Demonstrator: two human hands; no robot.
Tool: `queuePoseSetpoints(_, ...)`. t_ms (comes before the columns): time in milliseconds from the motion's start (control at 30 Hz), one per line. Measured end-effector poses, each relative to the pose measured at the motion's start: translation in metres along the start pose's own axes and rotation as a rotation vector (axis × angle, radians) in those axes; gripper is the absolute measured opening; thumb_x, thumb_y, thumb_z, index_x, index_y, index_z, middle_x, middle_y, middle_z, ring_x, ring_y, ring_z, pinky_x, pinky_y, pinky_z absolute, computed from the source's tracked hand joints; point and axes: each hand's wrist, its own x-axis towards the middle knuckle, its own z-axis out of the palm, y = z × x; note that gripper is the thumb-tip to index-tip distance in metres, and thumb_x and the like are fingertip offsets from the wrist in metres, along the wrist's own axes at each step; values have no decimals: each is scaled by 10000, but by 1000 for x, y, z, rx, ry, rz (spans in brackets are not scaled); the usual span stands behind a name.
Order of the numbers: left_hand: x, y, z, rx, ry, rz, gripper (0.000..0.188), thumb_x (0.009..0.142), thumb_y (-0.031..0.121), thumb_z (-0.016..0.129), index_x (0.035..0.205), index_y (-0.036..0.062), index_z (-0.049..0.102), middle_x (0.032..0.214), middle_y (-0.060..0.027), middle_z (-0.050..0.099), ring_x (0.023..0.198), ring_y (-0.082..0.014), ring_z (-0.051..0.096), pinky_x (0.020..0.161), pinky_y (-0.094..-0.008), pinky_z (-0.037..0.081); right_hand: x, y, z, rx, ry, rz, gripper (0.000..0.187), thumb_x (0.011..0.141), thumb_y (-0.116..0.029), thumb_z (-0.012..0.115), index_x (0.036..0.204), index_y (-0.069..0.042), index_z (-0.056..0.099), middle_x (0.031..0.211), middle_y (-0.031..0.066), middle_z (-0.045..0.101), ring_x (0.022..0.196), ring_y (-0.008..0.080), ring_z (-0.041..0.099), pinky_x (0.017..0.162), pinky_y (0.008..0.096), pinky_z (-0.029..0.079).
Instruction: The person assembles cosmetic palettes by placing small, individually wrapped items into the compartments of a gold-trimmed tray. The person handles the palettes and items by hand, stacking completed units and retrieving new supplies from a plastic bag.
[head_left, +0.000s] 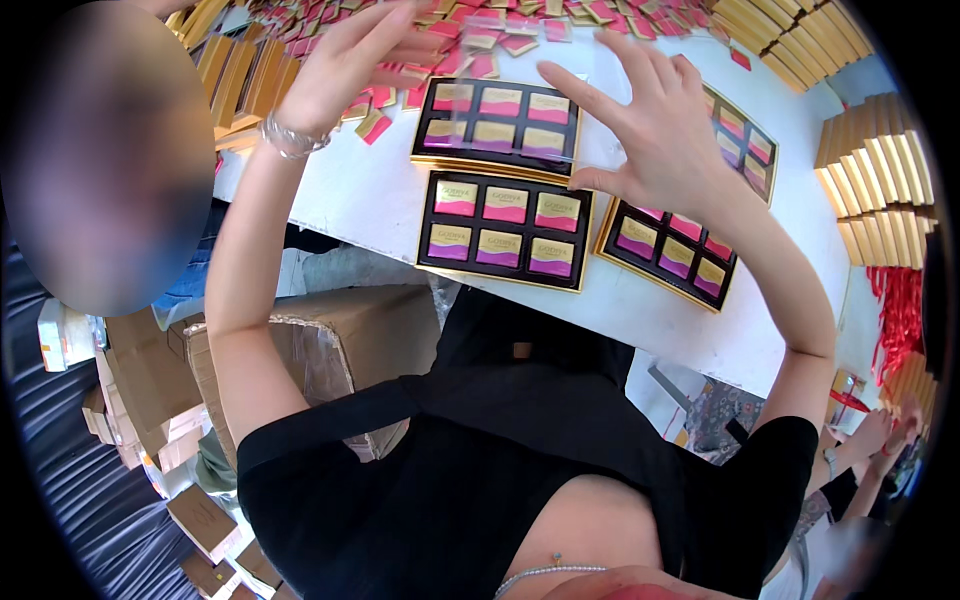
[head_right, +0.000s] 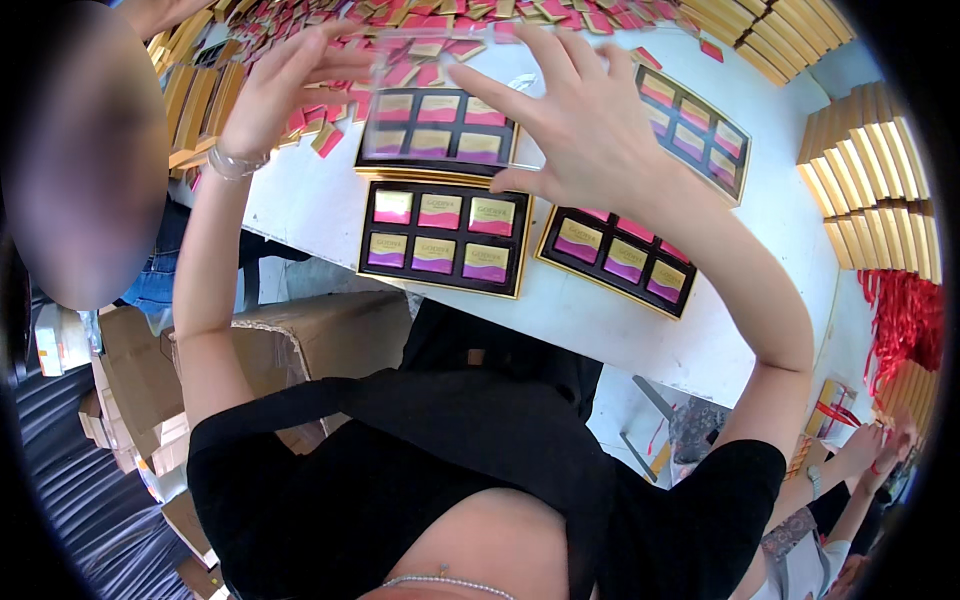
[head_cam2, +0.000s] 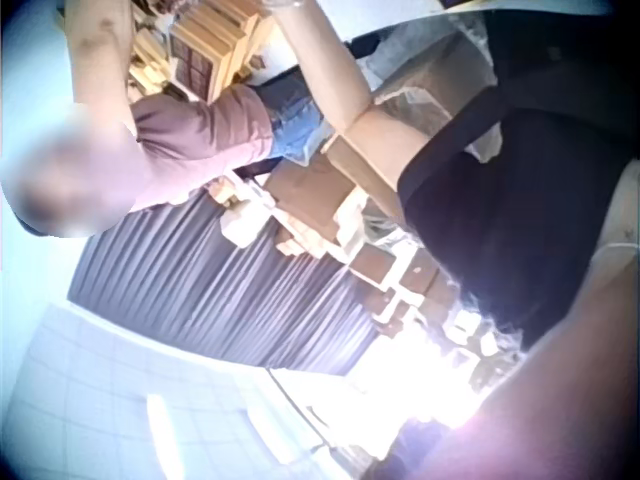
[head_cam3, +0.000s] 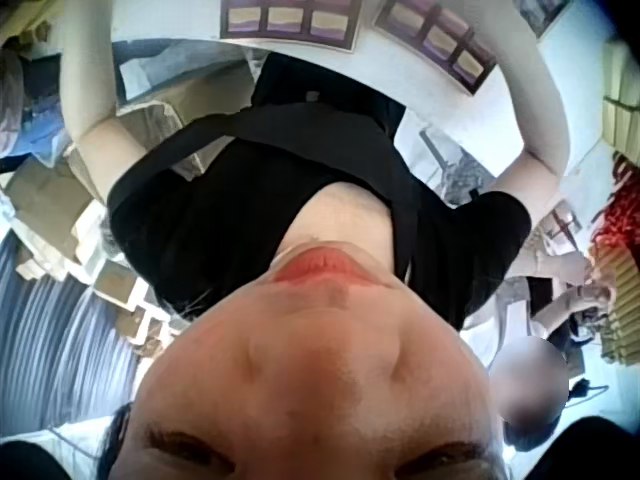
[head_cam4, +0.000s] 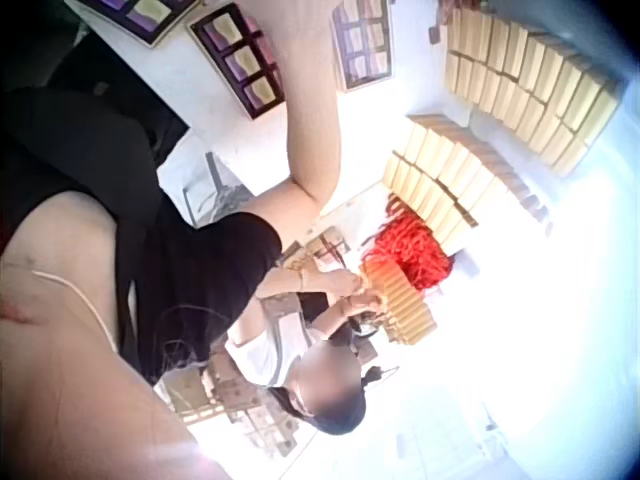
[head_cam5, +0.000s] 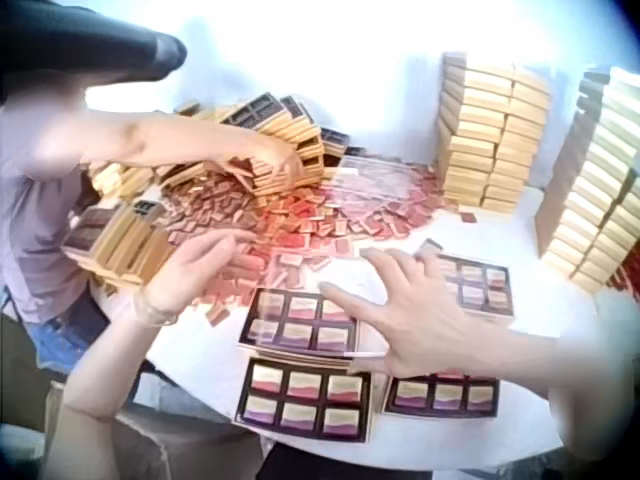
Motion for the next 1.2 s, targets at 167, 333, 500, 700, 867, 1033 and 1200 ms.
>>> queuePoseSetpoints(167, -71, -50, 3, -14, 47, -613, 409, 920, 92, 535, 1304, -21, 448, 1081, -159, 671, 928, -213, 672, 755, -327, 579, 10, -26, 41, 79, -135, 72, 862, 691, -629, 711, 1431, -336, 379, 1355, 226, 394, 1252, 370, 381, 925, 580, 319)
queuePoseSetpoints(333, -57, -78, 33, -247, 13, -373, 538, 826, -14, 604, 1328, -27, 410, 1167, -149, 621, 1008, -192, 628, 836, -312, 556, 24, -15, 65, 119, -249, 46, 831, 705, -561, 724, 1430, -349, 378, 1404, 220, 333, 1301, 381, 331, 1022, 565, 271)
queuePoseSetpoints(500, -37, -89, 40, 189, -185, 129, 916, 701, -19, 733, 1475, 80, 253, 1417, -175, 403, 1254, -234, 465, 894, -330, 487, 14, 12, 69, 230, -223, 8, 804, 717, -561, 710, 1424, -352, 389, 1407, 215, 338, 1301, 377, 340, 1011, 566, 292)
queuePoseSetpoints(700, -16, -95, 53, 365, -235, 258, 1340, 574, 254, 898, 1516, 117, -45, 1425, -226, 371, 1287, -298, 406, 1005, -389, 395, 3, 21, 57, 244, -306, 15, 838, 693, -506, 747, 1431, -348, 382, 1394, 205, 346, 1294, 375, 343, 1059, 521, 292)
queuePoseSetpoints(867, -11, -100, 59, 389, -178, 288, 1308, 574, 228, 886, 1510, 86, -16, 1362, -250, 425, 1229, -320, 449, 1059, -403, 341, -2, 29, 57, 226, -301, -7, 834, 696, -486, 754, 1430, -349, 383, 1393, 195, 348, 1289, 370, 350, 1074, 495, 294)
queuePoseSetpoints(1033, -13, -98, 60, 439, -159, 262, 1299, 573, 242, 886, 1511, 90, 2, 1402, -213, 406, 1232, -307, 451, 1028, -397, 377, 4, 28, 66, 206, -312, -26, 851, 690, -473, 761, 1437, -367, 366, 1392, 196, 356, 1281, 378, 362, 1048, 513, 300)
queuePoseSetpoints(1200, -7, -95, 56, 381, -226, 251, 1349, 549, 236, 913, 1517, 105, -18, 1550, -170, 171, 1230, -272, 469, 917, -366, 472, 2, 27, 70, 89, -341, -26, 985, 612, -430, 806, 1464, -357, 316, 1444, 202, 317, 1278, 386, 368, 1034, 508, 297)
